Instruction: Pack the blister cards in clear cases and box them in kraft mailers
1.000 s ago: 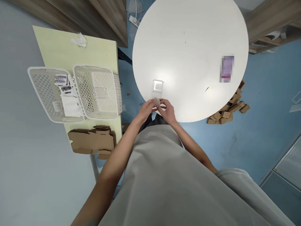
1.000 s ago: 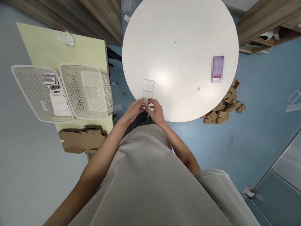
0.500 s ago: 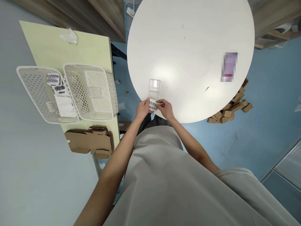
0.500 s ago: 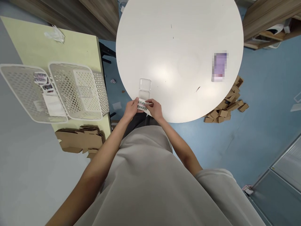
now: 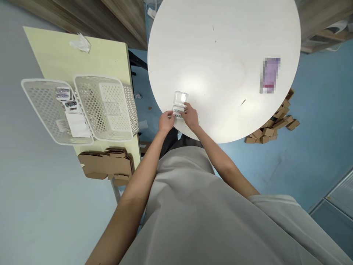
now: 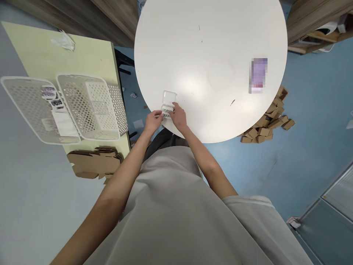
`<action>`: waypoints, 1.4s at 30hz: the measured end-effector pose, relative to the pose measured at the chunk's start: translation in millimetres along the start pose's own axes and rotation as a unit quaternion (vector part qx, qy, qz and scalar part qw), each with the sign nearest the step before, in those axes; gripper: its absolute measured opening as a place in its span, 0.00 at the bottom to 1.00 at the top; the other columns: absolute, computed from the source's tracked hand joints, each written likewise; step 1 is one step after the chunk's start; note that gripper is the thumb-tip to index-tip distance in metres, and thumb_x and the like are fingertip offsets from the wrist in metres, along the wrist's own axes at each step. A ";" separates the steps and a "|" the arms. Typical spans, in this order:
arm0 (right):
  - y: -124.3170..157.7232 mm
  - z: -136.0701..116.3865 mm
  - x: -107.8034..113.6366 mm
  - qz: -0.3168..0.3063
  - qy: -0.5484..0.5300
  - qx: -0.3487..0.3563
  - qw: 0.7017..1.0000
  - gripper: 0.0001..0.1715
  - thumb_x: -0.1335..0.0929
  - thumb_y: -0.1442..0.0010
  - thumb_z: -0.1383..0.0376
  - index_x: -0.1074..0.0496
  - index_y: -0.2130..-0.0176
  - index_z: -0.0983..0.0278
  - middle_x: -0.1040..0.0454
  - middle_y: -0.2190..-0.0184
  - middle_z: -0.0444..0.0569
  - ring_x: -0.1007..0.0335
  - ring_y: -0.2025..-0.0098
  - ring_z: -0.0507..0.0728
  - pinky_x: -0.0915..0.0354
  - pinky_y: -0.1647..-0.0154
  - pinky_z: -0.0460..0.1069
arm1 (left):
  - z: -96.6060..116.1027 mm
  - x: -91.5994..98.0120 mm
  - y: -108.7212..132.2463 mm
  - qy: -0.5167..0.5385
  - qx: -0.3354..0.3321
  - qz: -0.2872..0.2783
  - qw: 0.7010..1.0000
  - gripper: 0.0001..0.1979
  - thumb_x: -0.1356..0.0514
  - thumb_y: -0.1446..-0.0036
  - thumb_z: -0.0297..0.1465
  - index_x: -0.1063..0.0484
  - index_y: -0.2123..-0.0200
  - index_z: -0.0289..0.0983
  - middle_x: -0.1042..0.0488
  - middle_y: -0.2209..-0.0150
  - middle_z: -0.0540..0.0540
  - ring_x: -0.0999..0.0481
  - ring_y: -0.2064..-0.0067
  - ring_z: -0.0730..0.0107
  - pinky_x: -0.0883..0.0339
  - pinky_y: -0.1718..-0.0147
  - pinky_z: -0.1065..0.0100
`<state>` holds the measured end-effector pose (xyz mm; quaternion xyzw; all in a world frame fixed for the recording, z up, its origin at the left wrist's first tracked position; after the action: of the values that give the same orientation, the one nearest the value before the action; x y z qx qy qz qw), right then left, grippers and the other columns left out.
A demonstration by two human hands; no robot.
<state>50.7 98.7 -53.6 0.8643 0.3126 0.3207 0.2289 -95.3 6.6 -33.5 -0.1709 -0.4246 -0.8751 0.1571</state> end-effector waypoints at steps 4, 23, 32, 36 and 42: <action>-0.5 -0.9 -2.3 0.025 0.045 0.015 0.999 0.28 0.31 0.26 0.62 0.34 0.30 0.59 0.22 0.39 0.58 0.21 0.42 0.66 0.26 0.35 0.64 | 8.3 6.9 2.5 -0.049 0.016 0.013 0.999 0.17 0.38 0.31 0.30 0.20 0.42 0.35 0.18 0.40 0.34 0.16 0.44 0.51 0.25 0.38 0.53; 3.2 18.5 5.5 0.019 -0.061 -0.065 0.996 0.27 0.26 0.30 0.55 0.31 0.38 0.62 0.19 0.56 0.53 0.19 0.49 0.65 0.24 0.38 0.63 | 5.3 -6.9 -18.6 0.145 0.075 -0.023 0.986 0.19 0.36 0.33 0.29 0.22 0.40 0.37 0.19 0.61 0.44 0.17 0.52 0.56 0.20 0.46 0.54; 46.7 5.3 19.8 -0.138 -0.340 -0.064 0.928 0.41 0.23 0.40 0.58 0.30 0.31 0.56 0.19 0.48 0.49 0.18 0.53 0.58 0.19 0.46 0.58 | -4.3 13.5 35.2 0.290 0.107 -0.122 0.943 0.36 0.33 0.34 0.26 0.35 0.26 0.43 0.18 0.51 0.42 0.16 0.54 0.62 0.18 0.51 0.56; 69.9 -16.2 31.1 -0.154 -0.343 -0.050 0.925 0.29 0.24 0.37 0.52 0.21 0.40 0.55 0.19 0.46 0.49 0.19 0.54 0.56 0.20 0.46 0.55 | -3.0 26.9 54.4 0.326 0.083 -0.140 0.931 0.33 0.31 0.37 0.29 0.31 0.30 0.42 0.17 0.47 0.39 0.15 0.51 0.59 0.18 0.50 0.55; 88.5 -43.1 28.3 -0.140 -0.333 -0.012 0.932 0.27 0.22 0.40 0.44 0.21 0.51 0.59 0.20 0.44 0.51 0.21 0.51 0.57 0.21 0.48 0.55 | 10.8 44.6 74.2 0.391 0.047 -0.175 0.902 0.27 0.39 0.33 0.39 0.25 0.34 0.36 0.19 0.40 0.34 0.16 0.46 0.54 0.18 0.50 0.55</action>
<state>72.4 64.6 40.5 0.8662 0.3322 -0.0171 0.3730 -102.1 -34.4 43.2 0.2694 -0.3926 -0.8641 0.1631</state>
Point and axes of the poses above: each hand's wrist, its own y-axis away from the middle knuckle, its own x-axis out of the back of the hand, z = x × y, the point moved 5 cm from there along -y, towards the middle knuckle
